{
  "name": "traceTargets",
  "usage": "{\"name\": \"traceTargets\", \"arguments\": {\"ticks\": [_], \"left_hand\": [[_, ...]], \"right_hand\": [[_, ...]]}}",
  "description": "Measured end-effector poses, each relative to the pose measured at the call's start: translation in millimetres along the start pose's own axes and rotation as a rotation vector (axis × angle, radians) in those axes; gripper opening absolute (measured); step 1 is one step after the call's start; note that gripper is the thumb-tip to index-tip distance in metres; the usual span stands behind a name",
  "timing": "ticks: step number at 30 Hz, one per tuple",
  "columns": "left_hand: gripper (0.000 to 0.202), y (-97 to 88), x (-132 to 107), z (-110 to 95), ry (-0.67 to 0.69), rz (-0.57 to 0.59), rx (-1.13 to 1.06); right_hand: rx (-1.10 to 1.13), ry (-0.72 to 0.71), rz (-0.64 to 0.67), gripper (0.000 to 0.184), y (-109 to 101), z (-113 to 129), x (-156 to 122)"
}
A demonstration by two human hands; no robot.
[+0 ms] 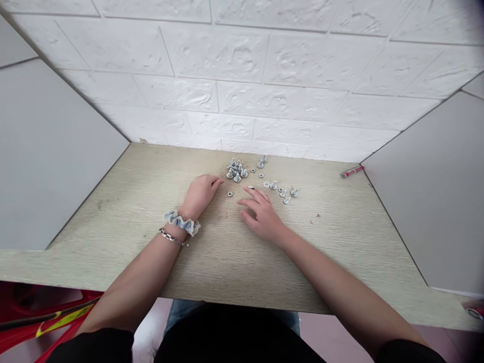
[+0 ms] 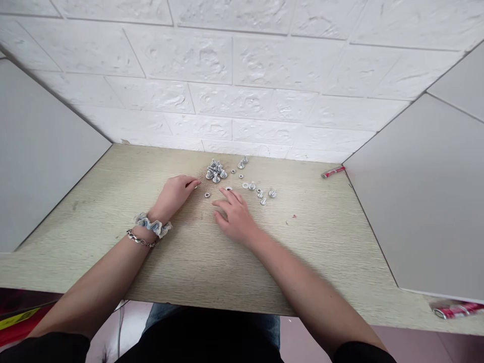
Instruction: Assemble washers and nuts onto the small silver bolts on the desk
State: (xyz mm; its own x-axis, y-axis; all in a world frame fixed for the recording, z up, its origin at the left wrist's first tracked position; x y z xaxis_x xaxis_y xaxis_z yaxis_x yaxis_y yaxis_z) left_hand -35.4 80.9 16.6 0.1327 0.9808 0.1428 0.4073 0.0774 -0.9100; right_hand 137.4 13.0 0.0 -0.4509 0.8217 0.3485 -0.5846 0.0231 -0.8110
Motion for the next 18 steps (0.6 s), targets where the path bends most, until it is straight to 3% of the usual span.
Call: {"name": "traceTargets", "arguments": {"ticks": [4,10,15,18], "left_hand": [[0.039,-3.7,-2,-2,-0.013,-0.002,0.076],[0.032,-7.8,-4,-3,-0.032,-0.003,0.115],[0.032,-11.6,-9,-9,-0.068,-0.007,0.191],[0.033,-7.0,-12,-21,0.05,0.039,0.144]], "right_hand": [[-0.173,-0.043,-0.154,0.034,-26,-11,3],[-0.391,0.231,-0.315,0.042,-57,-55,2],[-0.401,0.228,-0.267,0.028,-52,-67,1],[-0.425,0.205,-0.222,0.024,-49,-65,1]]}}
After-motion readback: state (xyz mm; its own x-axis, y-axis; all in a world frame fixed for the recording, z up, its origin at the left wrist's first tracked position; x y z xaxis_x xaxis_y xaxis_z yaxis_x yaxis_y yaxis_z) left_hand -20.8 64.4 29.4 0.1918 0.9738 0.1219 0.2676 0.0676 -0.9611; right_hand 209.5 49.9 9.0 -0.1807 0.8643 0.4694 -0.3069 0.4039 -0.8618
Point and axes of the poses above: each hand's wrist, its own x-axis towards the middle knuckle, its own y-axis out of the palm, z = x × y, the point moved 6 cm from there along x, towards the middle knuckle, and after that the axes turned 4 degrees about -y, right-handed, at the moved point
